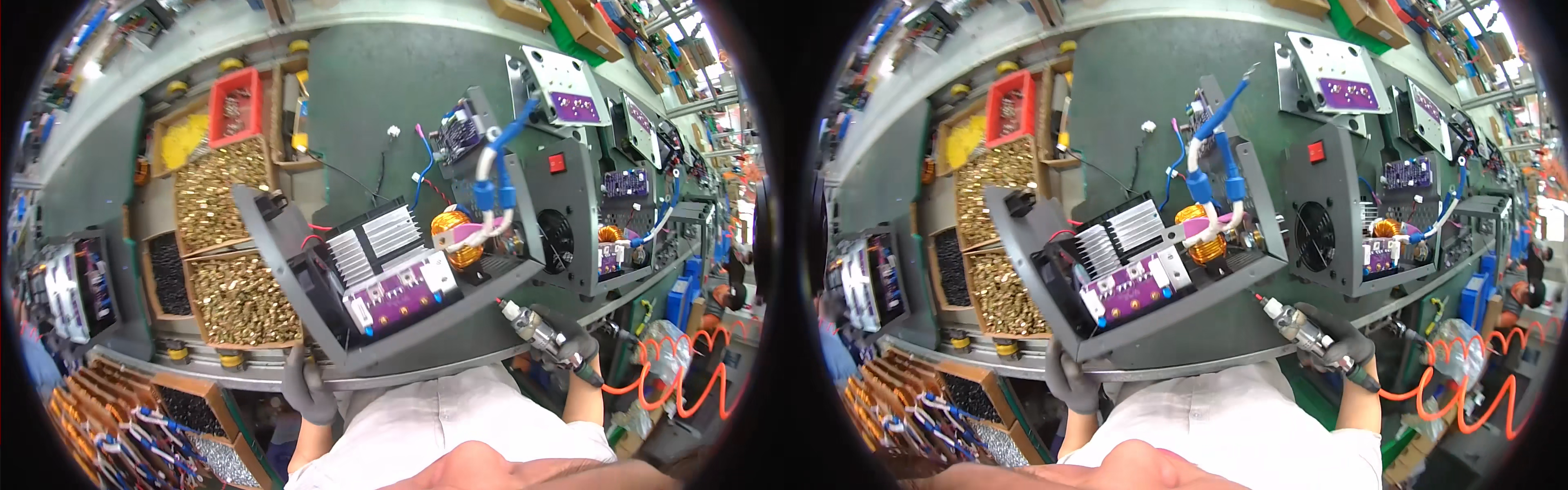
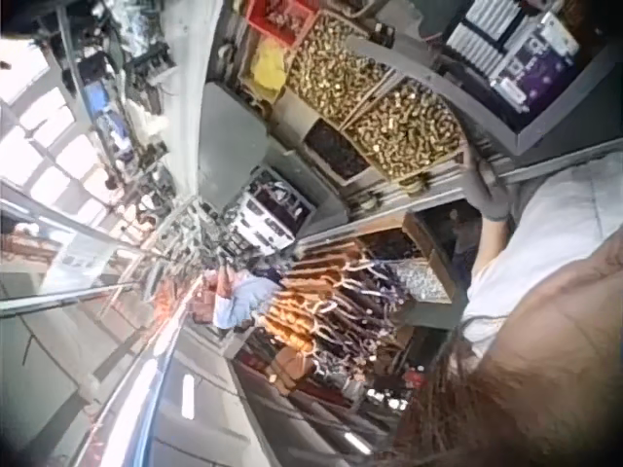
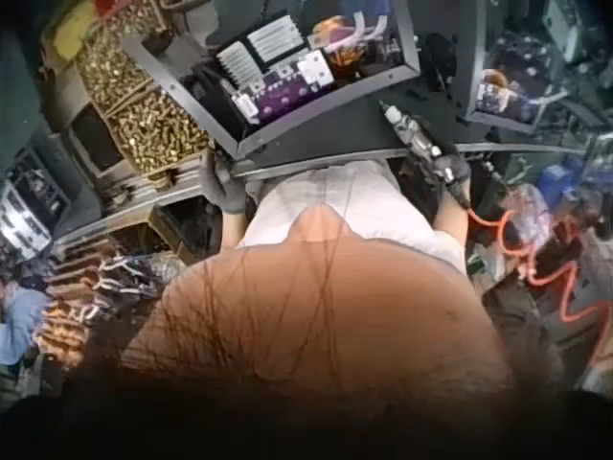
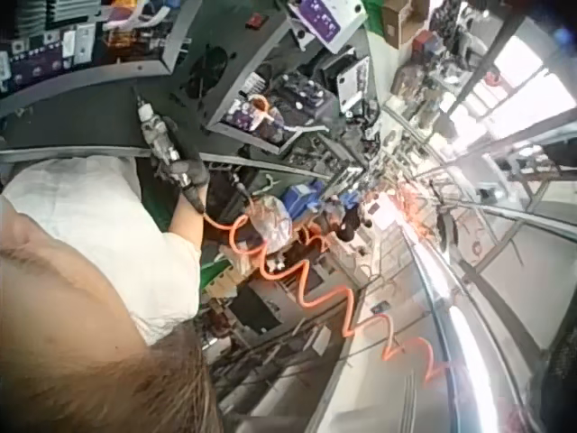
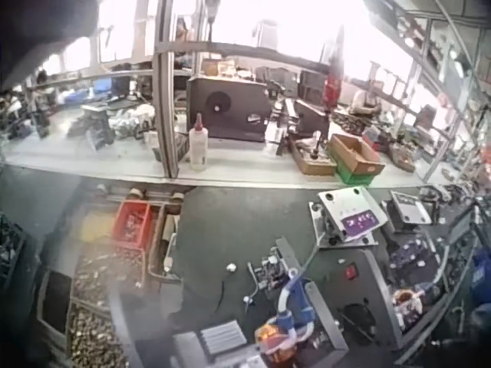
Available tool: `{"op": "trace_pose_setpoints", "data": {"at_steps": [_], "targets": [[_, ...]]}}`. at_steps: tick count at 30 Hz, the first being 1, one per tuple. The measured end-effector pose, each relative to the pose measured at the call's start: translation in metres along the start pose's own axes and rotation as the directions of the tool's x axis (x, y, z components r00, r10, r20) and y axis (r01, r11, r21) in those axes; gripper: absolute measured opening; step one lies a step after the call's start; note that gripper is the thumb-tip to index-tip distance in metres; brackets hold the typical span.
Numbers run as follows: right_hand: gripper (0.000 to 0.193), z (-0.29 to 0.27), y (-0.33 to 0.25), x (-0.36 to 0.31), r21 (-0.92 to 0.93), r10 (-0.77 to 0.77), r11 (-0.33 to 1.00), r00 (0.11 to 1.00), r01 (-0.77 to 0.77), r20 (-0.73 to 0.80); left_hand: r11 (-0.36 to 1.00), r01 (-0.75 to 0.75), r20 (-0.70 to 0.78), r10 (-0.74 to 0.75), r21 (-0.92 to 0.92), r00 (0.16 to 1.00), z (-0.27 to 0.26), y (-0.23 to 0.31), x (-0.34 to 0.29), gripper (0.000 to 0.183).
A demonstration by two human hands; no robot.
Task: The person assembles electronic components into a metal chassis using a pneumatic screwdriver. They secure a circuit board and a copper coil assembly inside the unit, then attach a metal cover plate. The person handles screws, a power supply unit, and the chassis throughout the process.
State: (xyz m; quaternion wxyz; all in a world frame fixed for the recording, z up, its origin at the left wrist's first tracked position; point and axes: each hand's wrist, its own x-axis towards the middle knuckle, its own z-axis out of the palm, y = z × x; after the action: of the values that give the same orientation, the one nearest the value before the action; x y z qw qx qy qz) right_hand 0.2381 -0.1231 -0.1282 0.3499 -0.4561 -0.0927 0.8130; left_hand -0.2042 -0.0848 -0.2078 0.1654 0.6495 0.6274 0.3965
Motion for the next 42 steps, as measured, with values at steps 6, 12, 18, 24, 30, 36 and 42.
{"op": "trace_pose_setpoints", "data": {"at_steps": [6, 12, 18, 24, 30, 36, 42], "targets": [[0.112, 0.011, -0.014, -0.001, 0.089, 0.022, 0.996, 0.981, -0.005, -0.192, 0.836, 0.347, -0.034, -0.398, -0.425, 0.917, 0.005, 0.017, 0.011, 0.053], [0.112, 0.04, -0.017, -0.003, 0.126, 0.054, 0.992, 0.962, -0.021, -0.268, 0.806, 0.412, -0.079, -0.486, -0.425, 0.87, -0.009, -0.013, -0.025, 0.049], [0.111, 0.043, -0.02, 0.005, 0.115, 0.05, 0.993, 0.971, -0.023, -0.234, 0.878, 0.341, -0.099, -0.393, -0.335, 0.914, -0.005, -0.018, -0.029, 0.038], [0.11, 0.046, -0.011, 0.003, 0.089, -0.005, 0.996, 0.985, 0.021, -0.17, 0.723, 0.399, -0.115, -0.548, -0.564, 0.829, -0.001, 0.003, 0.011, 0.027], [0.105, 0.047, 0.024, -0.002, -0.052, -0.151, 0.988, 0.978, 0.145, -0.142, 0.116, 0.456, 0.287, -0.635, -0.882, 0.717, -0.019, 0.022, 0.027, 0.016], [0.102, 0.038, 0.069, -0.003, 0.017, -0.258, 0.966, 0.966, 0.258, 0.008, -0.263, 0.702, 0.75, -0.222, -0.661, 0.623, -0.011, 0.065, 0.022, 0.04], [0.112, 0.057, 0.082, -0.028, -0.042, -0.238, 0.965, 0.928, 0.26, 0.285, -0.144, 0.867, 0.873, 0.03, -0.478, 0.487, 0.045, 0.1, 0.002, 0.029]]}}
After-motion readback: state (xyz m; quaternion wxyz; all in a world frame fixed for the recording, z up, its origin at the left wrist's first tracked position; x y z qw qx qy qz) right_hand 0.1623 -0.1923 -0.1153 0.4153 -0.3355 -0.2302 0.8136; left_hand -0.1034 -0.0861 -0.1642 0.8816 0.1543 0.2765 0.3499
